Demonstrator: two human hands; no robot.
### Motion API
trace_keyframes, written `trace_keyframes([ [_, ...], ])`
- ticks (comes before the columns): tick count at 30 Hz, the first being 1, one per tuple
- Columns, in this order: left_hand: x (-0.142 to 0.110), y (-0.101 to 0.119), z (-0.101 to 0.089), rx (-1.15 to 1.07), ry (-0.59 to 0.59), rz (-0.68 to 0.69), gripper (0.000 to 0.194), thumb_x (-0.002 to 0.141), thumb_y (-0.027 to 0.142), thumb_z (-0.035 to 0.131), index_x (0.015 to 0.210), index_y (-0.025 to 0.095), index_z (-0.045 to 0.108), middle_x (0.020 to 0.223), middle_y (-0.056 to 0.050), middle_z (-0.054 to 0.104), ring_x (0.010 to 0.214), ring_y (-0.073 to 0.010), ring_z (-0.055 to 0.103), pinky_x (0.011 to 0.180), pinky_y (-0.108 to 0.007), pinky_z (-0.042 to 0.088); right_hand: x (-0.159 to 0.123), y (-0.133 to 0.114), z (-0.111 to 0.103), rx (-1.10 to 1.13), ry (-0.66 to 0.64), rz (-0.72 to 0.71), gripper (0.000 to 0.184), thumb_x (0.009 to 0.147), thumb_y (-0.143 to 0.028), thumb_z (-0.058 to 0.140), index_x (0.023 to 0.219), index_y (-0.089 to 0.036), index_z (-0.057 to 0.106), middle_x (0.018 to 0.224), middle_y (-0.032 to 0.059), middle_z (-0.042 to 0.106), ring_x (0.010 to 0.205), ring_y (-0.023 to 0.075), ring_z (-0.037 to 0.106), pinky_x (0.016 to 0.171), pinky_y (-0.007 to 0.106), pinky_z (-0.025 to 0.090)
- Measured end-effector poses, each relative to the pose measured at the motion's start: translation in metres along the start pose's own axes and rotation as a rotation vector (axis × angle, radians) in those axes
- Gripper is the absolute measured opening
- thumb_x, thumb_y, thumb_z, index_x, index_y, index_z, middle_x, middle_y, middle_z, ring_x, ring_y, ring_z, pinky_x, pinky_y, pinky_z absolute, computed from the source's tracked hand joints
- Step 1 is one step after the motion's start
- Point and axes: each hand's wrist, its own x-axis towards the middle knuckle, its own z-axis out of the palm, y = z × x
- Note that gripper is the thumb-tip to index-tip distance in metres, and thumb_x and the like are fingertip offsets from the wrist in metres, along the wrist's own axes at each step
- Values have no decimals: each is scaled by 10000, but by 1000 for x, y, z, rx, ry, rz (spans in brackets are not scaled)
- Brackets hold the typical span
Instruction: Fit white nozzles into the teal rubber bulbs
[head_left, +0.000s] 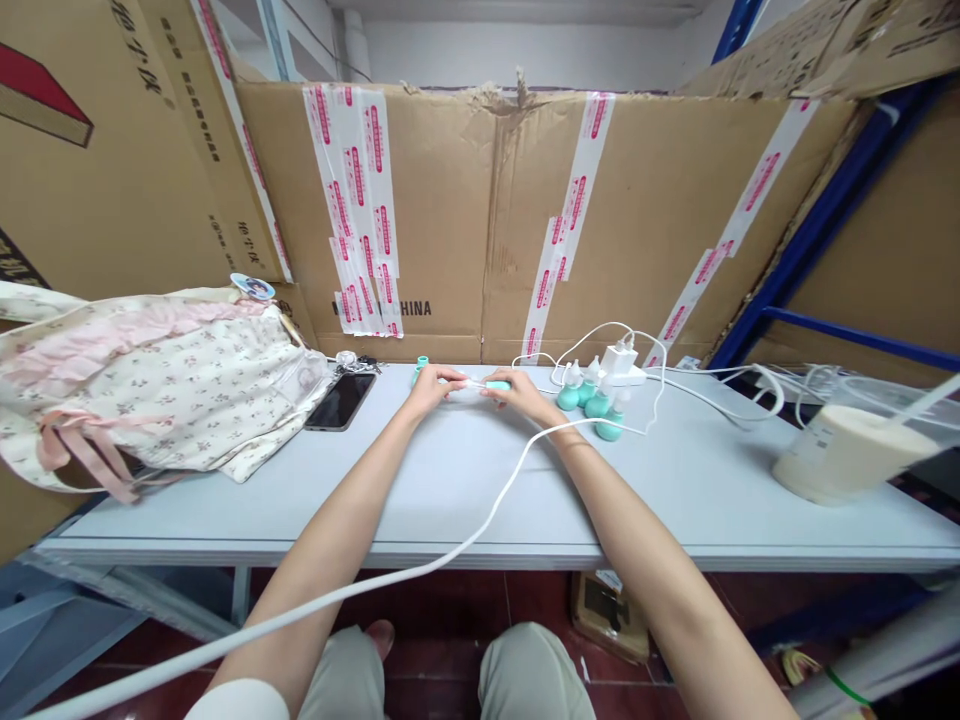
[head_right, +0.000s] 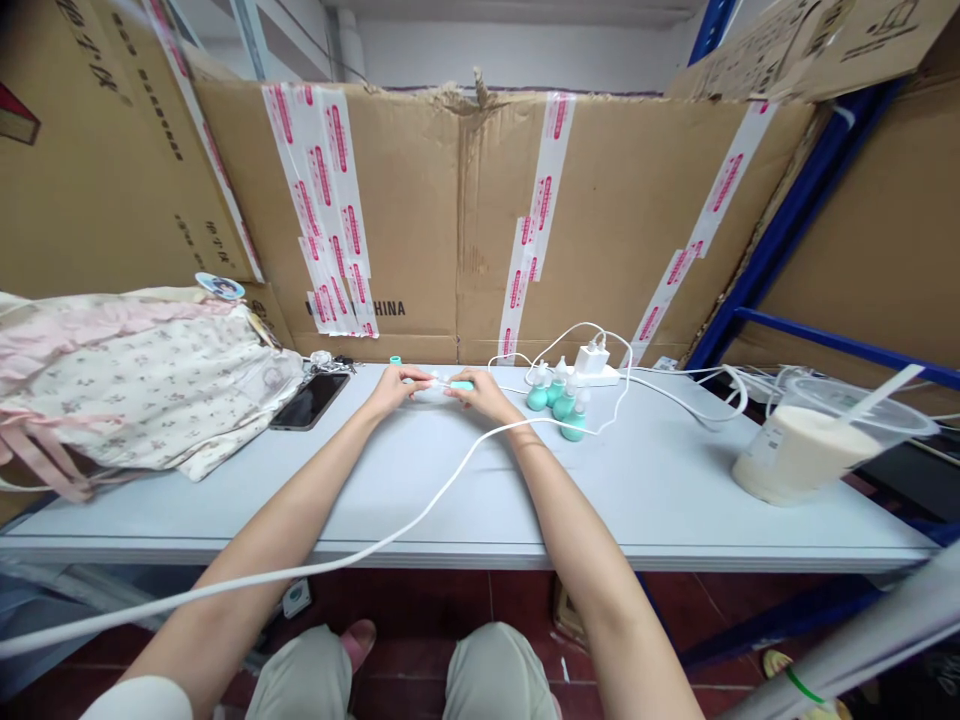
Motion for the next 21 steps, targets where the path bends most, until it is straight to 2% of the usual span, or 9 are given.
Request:
trace_keyframes([
  [9,-2,3,3,35,-63,56,237,692,315,670,791,111,739,797,-107,636,698,-147,542,452,-199,381,0,7,-2,45,-11,12,396,654,-486,685,807,-122,705,878,78,618,704,150,585,514,234,508],
  [12,-1,4,4,42,-44,59,238,701,314,659,816,123,741,808,-98,631,708,-146,544,449,-192,381,1,6,-2,52,3,33,434,655,-517,671,828,-121,706,894,79,626,631,130,573,517,250,494],
  [15,1,5,4,32,0,58,253,710,314,641,853,129,739,823,-85,623,692,-136,541,445,-190,387,2,1,-3,-49,65,11,414,717,-509,626,858,-130,710,840,60,650,642,131,584,625,266,485],
  [18,5,9,5,2,61,41,320,713,338,641,936,124,721,810,-73,630,669,-125,540,442,-186,393,1,-11,-6,-235,38,12,351,756,-471,614,878,-158,715,827,40,683,764,158,608,730,262,448],
  [21,7,15,8,-82,90,18,562,696,367,679,1205,149,585,814,-53,667,674,-121,568,448,-166,394,-2,-23,-8,-349,-53,30,343,723,-416,675,960,-169,694,887,40,697,806,165,613,726,246,433],
])
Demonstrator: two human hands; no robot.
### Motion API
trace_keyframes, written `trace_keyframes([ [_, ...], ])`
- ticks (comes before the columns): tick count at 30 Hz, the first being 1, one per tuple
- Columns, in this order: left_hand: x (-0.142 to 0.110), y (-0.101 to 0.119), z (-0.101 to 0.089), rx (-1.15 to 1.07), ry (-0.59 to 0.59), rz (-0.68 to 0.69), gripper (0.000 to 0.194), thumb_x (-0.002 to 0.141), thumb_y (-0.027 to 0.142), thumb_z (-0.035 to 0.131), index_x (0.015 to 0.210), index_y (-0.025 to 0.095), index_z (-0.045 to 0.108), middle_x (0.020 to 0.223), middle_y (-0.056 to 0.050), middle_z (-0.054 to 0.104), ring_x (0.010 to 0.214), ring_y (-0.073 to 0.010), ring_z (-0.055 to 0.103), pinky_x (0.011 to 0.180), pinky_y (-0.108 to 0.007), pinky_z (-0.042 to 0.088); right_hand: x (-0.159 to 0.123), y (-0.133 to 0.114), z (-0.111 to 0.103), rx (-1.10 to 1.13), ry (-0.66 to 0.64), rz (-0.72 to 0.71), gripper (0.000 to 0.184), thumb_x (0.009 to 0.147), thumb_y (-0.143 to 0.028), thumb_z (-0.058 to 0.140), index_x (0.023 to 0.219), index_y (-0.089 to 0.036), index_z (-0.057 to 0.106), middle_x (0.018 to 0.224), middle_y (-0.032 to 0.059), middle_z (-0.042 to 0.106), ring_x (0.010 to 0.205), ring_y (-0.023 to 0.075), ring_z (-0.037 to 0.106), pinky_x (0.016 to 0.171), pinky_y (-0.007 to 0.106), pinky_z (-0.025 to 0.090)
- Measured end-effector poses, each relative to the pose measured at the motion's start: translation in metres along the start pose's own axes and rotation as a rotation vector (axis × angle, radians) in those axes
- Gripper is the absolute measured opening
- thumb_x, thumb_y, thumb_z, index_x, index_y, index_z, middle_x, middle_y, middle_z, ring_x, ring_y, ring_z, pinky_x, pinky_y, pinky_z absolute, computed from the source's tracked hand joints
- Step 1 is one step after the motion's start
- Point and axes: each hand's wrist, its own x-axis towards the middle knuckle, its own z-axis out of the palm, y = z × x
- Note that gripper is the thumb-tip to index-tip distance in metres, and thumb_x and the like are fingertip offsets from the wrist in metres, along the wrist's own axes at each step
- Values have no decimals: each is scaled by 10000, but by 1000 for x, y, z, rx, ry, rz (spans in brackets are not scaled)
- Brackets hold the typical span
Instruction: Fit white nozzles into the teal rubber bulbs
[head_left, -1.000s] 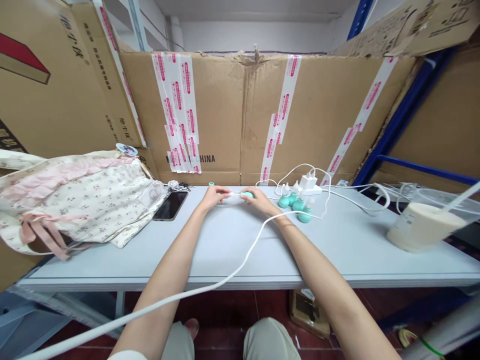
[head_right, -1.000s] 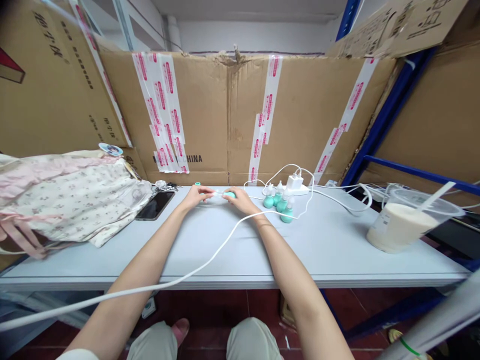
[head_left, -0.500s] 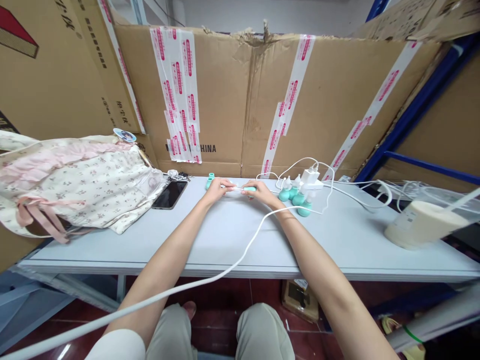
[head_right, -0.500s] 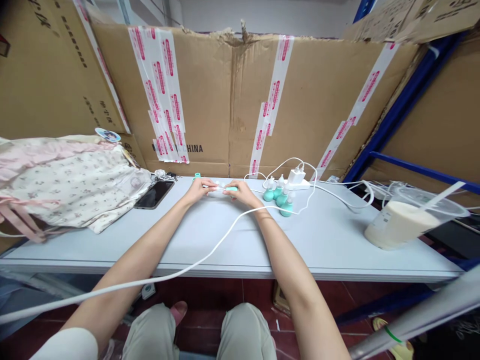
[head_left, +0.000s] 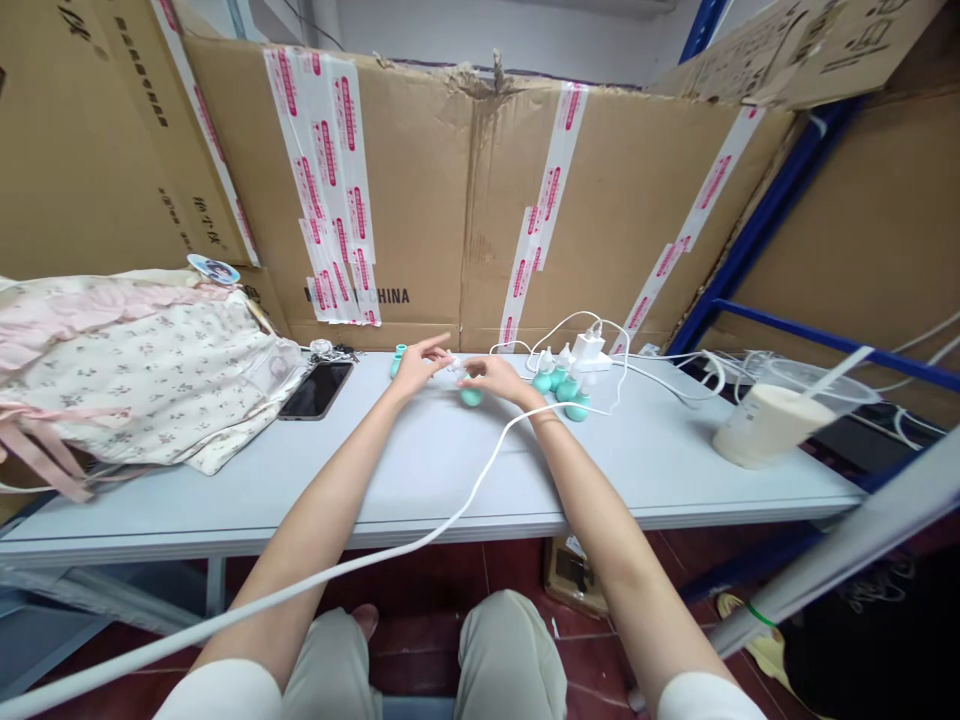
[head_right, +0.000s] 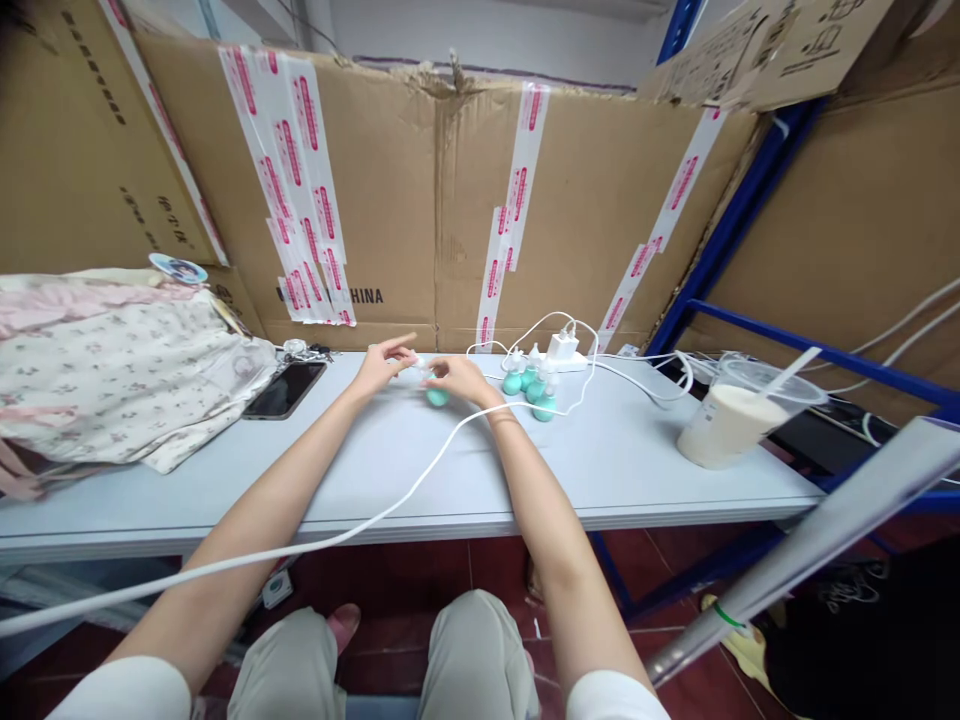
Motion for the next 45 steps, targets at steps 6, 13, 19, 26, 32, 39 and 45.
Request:
trace_keyframes([
  [6,2,1,-15,38,276,39,589,831,391,530,1353,183,353,823,-35,694,643,-112,595,524,-187,435,-5,-4,-16,-55,26,-17,279,754,-338,658,985,-184,640,949,37,689,820,149,614,717,231,425],
  [13,-2,-8,-42,401,600,44,282,814,172,436,1067,196,558,832,-16,688,808,-143,631,798,-257,443,-23,4,-61,-269,-67,163,232,720,-406,670,762,-181,633,836,25,667,766,164,587,658,245,398],
  [19,-4,-10,-45,566,578,-22,225,812,193,425,919,191,623,887,-35,686,857,-166,613,799,-268,423,-41,13,-86,-516,-160,453,223,690,-360,702,819,-190,637,901,84,676,775,206,611,615,277,414],
  [26,-4,-14,-45,668,521,-18,234,812,179,416,852,193,646,888,-48,667,856,-182,584,777,-282,411,-40,12,-86,-701,-181,602,402,707,-415,684,1013,-158,639,1021,119,668,928,246,618,671,288,425],
  [32,-3,-14,-47,675,511,-32,224,803,171,430,845,192,649,892,-49,665,847,-183,578,787,-288,408,-43,13,-92,-541,-158,485,345,762,-469,621,995,-219,665,1017,48,687,876,181,623,664,244,412],
  [39,-4,-15,-48,675,525,-37,237,806,175,429,905,191,643,916,-50,672,852,-178,582,789,-283,413,-47,15,-97,-649,-35,602,403,776,-553,568,1000,-241,690,1024,68,692,922,217,624,687,274,420],
  [45,-4,-15,-48,668,512,-35,229,810,178,429,893,188,642,898,-53,672,863,-183,586,793,-287,416,-51,20,-102,-690,-4,660,457,770,-594,545,985,-223,702,1003,105,689,923,236,628,690,291,431],
])
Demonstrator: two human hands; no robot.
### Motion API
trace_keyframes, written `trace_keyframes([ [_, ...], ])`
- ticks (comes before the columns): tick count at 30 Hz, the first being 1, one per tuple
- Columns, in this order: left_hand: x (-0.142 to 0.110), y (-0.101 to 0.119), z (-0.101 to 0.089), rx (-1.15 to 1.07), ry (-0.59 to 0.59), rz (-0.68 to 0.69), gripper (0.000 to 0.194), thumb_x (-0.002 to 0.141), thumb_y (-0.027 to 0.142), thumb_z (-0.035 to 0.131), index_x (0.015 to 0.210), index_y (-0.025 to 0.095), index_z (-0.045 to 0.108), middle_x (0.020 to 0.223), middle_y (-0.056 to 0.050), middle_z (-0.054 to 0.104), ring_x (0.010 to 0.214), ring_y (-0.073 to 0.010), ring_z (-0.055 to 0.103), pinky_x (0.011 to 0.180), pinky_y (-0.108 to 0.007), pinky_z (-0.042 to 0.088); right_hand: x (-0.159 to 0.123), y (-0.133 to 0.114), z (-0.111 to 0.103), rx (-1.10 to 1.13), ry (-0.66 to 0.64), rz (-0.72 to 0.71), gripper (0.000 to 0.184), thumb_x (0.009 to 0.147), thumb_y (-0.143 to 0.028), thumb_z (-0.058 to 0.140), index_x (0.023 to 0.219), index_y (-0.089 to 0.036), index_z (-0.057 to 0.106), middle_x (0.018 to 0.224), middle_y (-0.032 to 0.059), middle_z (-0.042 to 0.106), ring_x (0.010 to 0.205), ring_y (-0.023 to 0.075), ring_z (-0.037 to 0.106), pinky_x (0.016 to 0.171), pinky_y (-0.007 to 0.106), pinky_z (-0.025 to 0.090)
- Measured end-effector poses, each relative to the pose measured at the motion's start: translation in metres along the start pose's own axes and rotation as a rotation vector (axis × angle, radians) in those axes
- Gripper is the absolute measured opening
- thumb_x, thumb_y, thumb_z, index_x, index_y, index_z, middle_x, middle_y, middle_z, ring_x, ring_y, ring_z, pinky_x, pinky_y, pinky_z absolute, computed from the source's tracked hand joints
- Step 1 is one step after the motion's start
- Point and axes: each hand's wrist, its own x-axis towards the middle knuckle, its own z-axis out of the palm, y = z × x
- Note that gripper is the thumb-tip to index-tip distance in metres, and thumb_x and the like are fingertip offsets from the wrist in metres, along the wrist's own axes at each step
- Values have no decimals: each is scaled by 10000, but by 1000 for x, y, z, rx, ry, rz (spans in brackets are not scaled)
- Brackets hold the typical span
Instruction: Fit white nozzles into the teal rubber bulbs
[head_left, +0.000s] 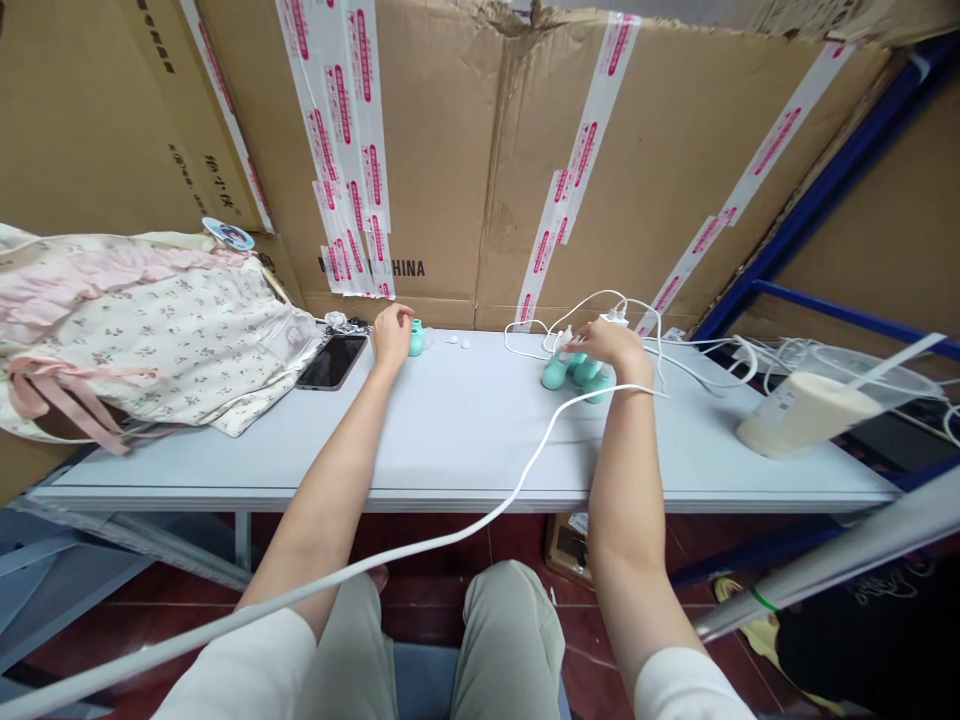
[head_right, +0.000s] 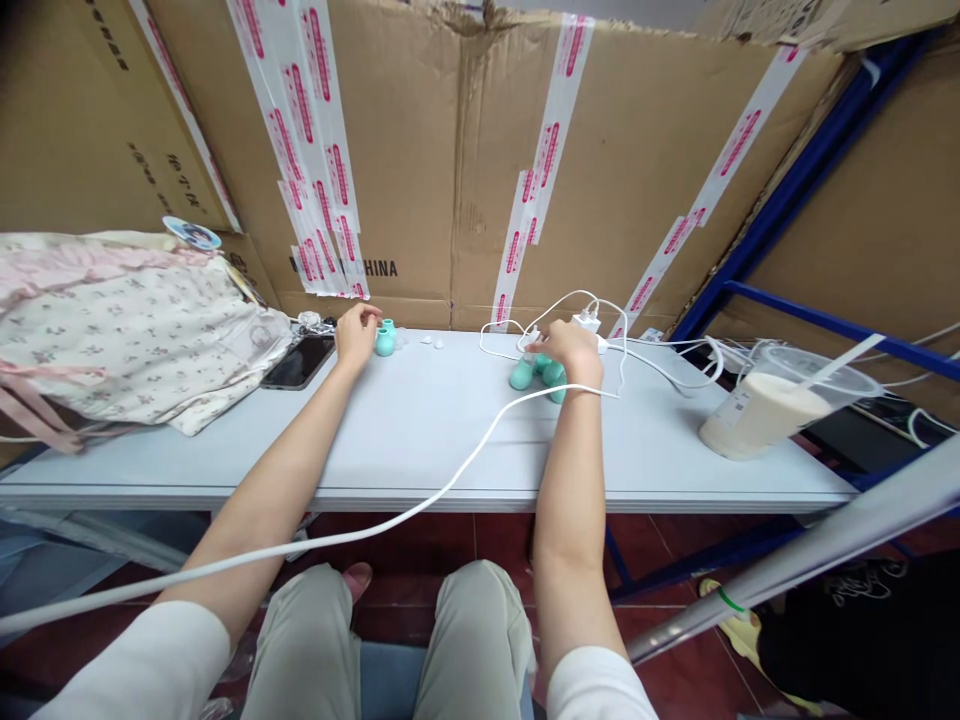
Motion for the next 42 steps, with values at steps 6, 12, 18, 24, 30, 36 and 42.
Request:
trace_keyframes([
  [6,-1,-1,0,3,-8,31,232,815,180,419,900,191,635,885,-56,671,861,-184,590,797,-290,421,-4,-2,-4,-62,19,71,367,767,-505,605,926,-191,711,990,134,685,958,259,620,754,340,431],
  [12,-2,0,-1,6,-49,34,226,816,183,427,938,189,618,882,-67,667,871,-193,591,826,-310,427,-7,-10,-2,-93,77,12,333,763,-483,623,916,-204,718,1039,142,666,1057,296,564,864,431,366],
  [18,-3,-1,0,15,-51,42,249,832,192,414,1017,209,579,899,-66,663,872,-204,597,831,-328,430,-9,-15,-5,-60,235,-100,304,824,-459,566,949,-223,712,1049,124,654,1060,282,544,858,386,376],
  [24,-2,-4,1,43,-1,59,234,841,204,403,975,217,595,893,-79,658,896,-227,588,802,-334,426,-3,-81,35,82,427,-346,276,894,-298,458,1065,-174,634,1065,156,615,995,264,546,808,346,405],
  [30,-2,0,-1,27,37,69,234,840,199,397,954,209,601,909,-79,659,908,-228,583,826,-345,420,13,-145,97,187,341,-555,529,872,-240,465,1389,-231,351,1417,123,398,1245,279,382,942,424,354],
  [36,1,1,3,45,8,161,210,848,185,410,930,209,601,913,-81,650,909,-231,575,822,-344,424,42,-156,106,438,281,-463,300,849,-86,402,1004,-137,654,1091,154,624,1036,236,546,896,352,390],
  [42,-8,24,1,91,-80,441,526,765,344,620,1251,198,481,1252,-111,527,1159,-262,461,959,-382,368,41,-172,101,1417,250,-361,133,714,-279,632,765,-161,666,851,71,690,816,184,617,792,308,463],
])
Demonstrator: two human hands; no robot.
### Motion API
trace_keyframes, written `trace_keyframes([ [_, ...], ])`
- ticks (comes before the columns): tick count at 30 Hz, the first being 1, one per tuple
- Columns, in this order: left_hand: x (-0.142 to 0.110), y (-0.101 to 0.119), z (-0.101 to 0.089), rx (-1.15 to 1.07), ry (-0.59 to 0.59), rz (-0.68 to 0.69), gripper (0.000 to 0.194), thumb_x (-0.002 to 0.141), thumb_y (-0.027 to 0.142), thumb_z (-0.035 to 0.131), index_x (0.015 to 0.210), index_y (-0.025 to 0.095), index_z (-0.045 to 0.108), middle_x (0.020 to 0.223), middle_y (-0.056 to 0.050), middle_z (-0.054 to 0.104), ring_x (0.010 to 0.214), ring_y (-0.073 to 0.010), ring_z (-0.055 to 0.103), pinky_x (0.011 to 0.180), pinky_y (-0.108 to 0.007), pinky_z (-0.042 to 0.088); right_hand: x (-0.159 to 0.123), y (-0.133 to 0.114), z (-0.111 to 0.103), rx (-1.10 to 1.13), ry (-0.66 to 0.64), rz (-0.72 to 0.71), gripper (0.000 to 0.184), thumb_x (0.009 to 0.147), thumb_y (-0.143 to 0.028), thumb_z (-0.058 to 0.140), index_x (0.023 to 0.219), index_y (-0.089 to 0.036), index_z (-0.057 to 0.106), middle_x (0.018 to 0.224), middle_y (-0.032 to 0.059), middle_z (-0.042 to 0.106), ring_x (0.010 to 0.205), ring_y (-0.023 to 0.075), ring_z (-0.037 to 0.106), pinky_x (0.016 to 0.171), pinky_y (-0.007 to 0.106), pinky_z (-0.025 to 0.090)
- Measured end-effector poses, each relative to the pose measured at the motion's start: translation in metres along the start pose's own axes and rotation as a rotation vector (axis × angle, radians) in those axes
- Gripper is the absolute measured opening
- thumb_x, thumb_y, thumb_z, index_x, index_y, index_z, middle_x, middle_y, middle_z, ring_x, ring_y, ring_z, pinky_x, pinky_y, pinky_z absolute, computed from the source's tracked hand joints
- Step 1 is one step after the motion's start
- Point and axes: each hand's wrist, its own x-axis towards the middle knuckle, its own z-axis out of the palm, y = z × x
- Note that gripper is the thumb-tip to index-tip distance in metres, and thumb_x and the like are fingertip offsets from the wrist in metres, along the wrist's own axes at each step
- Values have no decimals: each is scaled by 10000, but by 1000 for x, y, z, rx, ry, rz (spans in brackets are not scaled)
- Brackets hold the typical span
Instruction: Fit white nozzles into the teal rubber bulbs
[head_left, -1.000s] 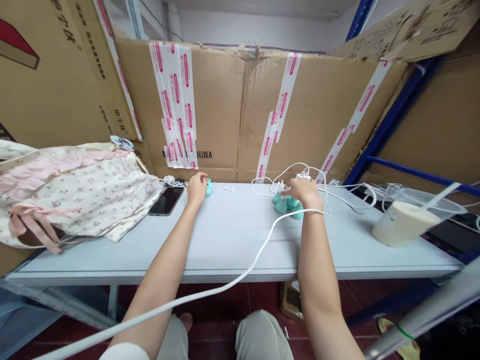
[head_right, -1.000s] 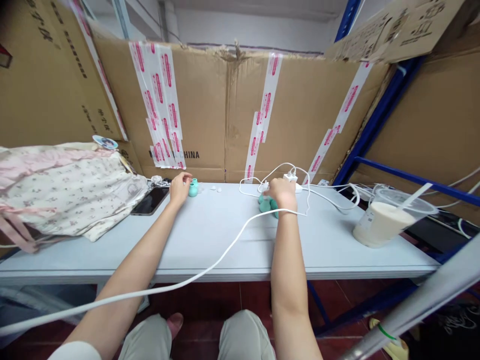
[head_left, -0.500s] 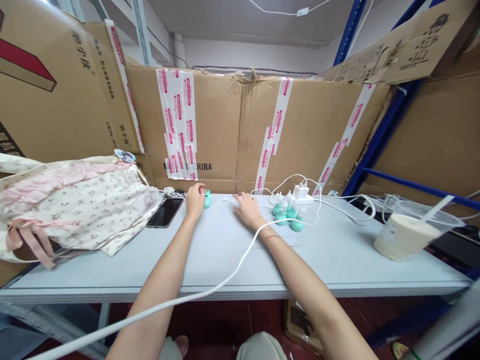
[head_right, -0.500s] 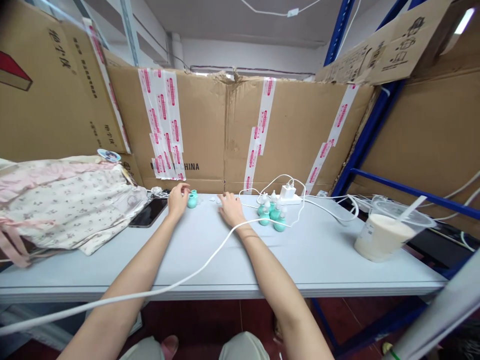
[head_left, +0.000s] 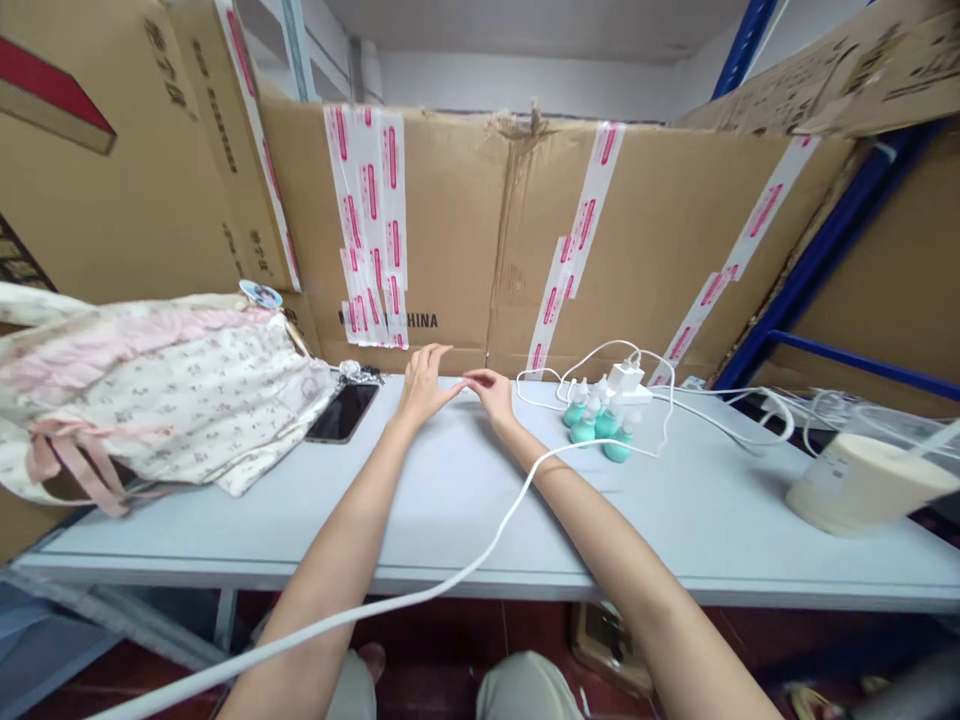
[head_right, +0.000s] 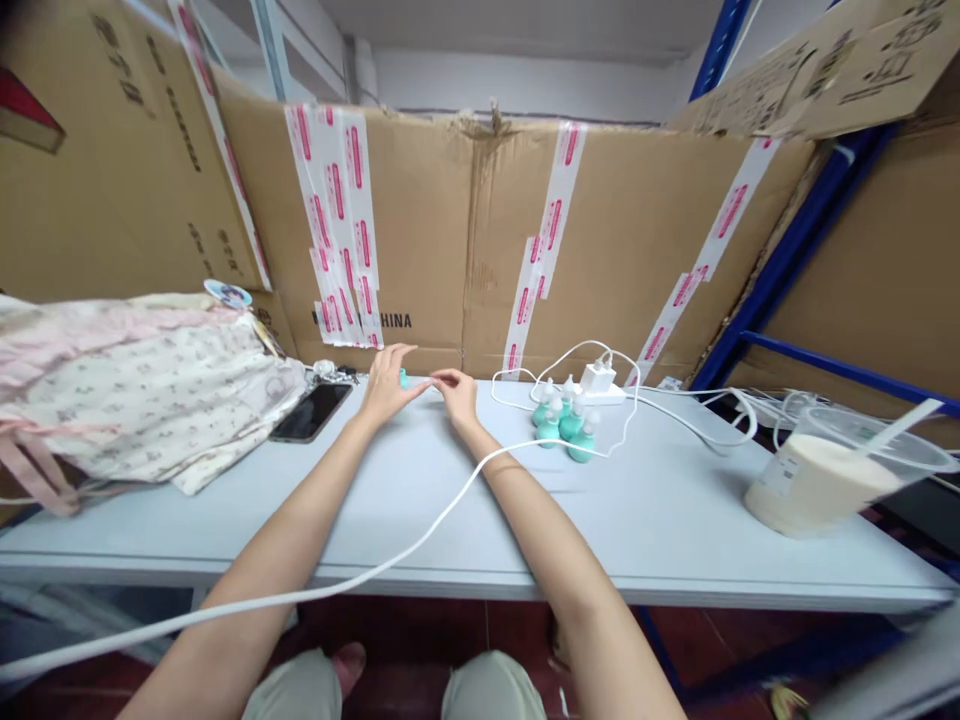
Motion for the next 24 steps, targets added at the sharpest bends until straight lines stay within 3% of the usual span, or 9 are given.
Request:
trace_keyframes([
  [2,0,6,0,-31,-143,52,376,828,337,551,1186,225,550,1120,-75,617,1054,-231,536,919,-370,388,-1,-3,5,263,-22,135,186,602,-304,714,720,-170,660,812,49,697,796,178,619,773,306,463],
  [4,0,7,1,-83,-211,48,265,849,325,527,1077,229,623,1008,-51,667,949,-207,584,869,-345,412,-3,-6,6,392,-19,256,253,559,-313,742,758,-178,665,794,32,697,783,160,619,743,283,452],
  [7,0,2,3,-211,-209,-53,247,796,328,608,1009,213,659,947,-44,698,847,-184,623,783,-301,452,-7,-10,2,406,21,379,367,593,-368,734,916,-205,669,833,20,701,780,138,627,673,237,418],
  [10,2,-5,7,-357,-209,-154,221,731,308,673,920,193,694,869,-43,718,774,-170,641,719,-271,474,-9,-11,-1,349,-10,412,397,632,-419,716,970,-216,664,914,32,704,813,139,636,643,220,396],
  [15,7,-16,9,-484,-136,-286,228,678,329,708,829,159,722,819,-66,726,741,-177,649,705,-277,487,-7,4,-1,149,-178,323,314,708,-398,655,955,-206,673,993,47,695,795,147,615,672,258,420],
  [20,11,-27,3,-510,21,-387,247,660,315,710,840,147,713,815,-66,718,709,-169,637,702,-286,491,-4,22,-2,-350,-105,4,179,686,-228,666,862,-204,695,979,39,681,777,144,548,852,327,409],
  [22,12,-27,3,-512,26,-394,234,654,293,709,833,143,702,808,-63,713,700,-164,633,703,-289,494,-3,21,0,-353,-87,-39,207,707,-260,651,903,-211,692,948,37,678,782,148,540,841,319,406],
  [24,10,-25,5,-547,-17,-388,222,642,264,712,822,136,687,799,-64,708,703,-161,636,709,-288,500,-3,17,3,-181,-140,38,263,754,-364,599,948,-206,680,902,38,678,738,141,540,733,284,420],
])
